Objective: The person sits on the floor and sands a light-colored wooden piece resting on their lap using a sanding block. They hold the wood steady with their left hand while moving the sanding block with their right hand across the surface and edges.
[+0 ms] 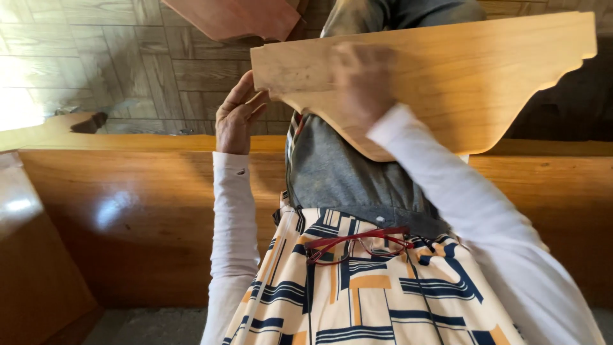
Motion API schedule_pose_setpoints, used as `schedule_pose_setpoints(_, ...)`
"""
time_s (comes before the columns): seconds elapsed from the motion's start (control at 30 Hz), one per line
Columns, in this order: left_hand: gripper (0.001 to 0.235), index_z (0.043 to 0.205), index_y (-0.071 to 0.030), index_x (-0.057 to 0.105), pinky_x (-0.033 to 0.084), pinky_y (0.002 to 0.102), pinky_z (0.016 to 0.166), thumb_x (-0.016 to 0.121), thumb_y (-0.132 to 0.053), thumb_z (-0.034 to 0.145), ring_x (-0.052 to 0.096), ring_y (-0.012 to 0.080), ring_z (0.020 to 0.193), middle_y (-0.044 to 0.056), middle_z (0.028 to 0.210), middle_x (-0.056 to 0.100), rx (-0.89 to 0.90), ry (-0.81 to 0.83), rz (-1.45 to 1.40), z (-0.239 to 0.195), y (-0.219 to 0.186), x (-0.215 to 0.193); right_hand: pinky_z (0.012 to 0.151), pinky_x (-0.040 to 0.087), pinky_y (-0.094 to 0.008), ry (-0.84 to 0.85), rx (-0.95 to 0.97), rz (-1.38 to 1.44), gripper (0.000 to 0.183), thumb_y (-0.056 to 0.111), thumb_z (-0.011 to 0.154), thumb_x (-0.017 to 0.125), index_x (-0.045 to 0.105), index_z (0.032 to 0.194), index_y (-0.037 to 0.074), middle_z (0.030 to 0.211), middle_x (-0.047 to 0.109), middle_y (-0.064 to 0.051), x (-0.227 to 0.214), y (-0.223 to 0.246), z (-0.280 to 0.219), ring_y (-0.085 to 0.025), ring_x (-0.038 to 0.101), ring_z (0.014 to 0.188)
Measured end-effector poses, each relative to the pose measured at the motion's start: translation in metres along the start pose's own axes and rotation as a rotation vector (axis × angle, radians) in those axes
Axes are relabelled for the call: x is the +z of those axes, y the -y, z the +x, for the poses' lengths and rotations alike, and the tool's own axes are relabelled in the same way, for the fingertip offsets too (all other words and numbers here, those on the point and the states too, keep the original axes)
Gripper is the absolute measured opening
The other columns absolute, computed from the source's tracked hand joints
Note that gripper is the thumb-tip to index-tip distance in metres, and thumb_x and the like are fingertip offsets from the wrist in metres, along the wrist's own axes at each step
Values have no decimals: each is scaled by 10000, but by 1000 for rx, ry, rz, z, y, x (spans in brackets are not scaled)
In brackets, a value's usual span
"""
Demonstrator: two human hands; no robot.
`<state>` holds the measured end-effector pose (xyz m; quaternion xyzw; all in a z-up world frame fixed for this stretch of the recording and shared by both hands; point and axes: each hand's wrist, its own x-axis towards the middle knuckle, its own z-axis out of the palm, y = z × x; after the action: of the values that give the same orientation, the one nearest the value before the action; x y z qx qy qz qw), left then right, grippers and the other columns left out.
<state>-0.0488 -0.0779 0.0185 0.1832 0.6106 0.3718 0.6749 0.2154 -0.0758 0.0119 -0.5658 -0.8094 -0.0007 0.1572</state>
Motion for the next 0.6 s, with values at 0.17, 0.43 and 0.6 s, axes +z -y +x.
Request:
schedule_pose_setpoints(0.17,545,1374,-91,653,606,350,1004,757,-9,845,709,196,1155,119,1271,744,18,49,-93,6,11,-8,701,489,-444,129,-74,-34,489,547,939,707,692,1138,100,1097,673,-52,37,86,58,-261,634,935)
schedule_pose_setpoints(0.43,593,1385,-129,651,586,267,1010,816,-140,816,655,99,1230,73,1326,726,-8,17,50,-4,-3,-1,960,499,-544,195,-88,378,326,305,1067,666,651,1250,35,1248,663,-163,-36,41,16,-371,623,1128)
schedule_pose_setpoints(0.6,503,1349,-174,687,569,258,969,774,-111,857,697,82,1145,31,1314,742,39,47,89,7,3,-7,1094,431,-488,261,-59,-65,416,67,942,792,713,1350,54,1373,694,-125,-79,-51,-68,-313,644,1203)
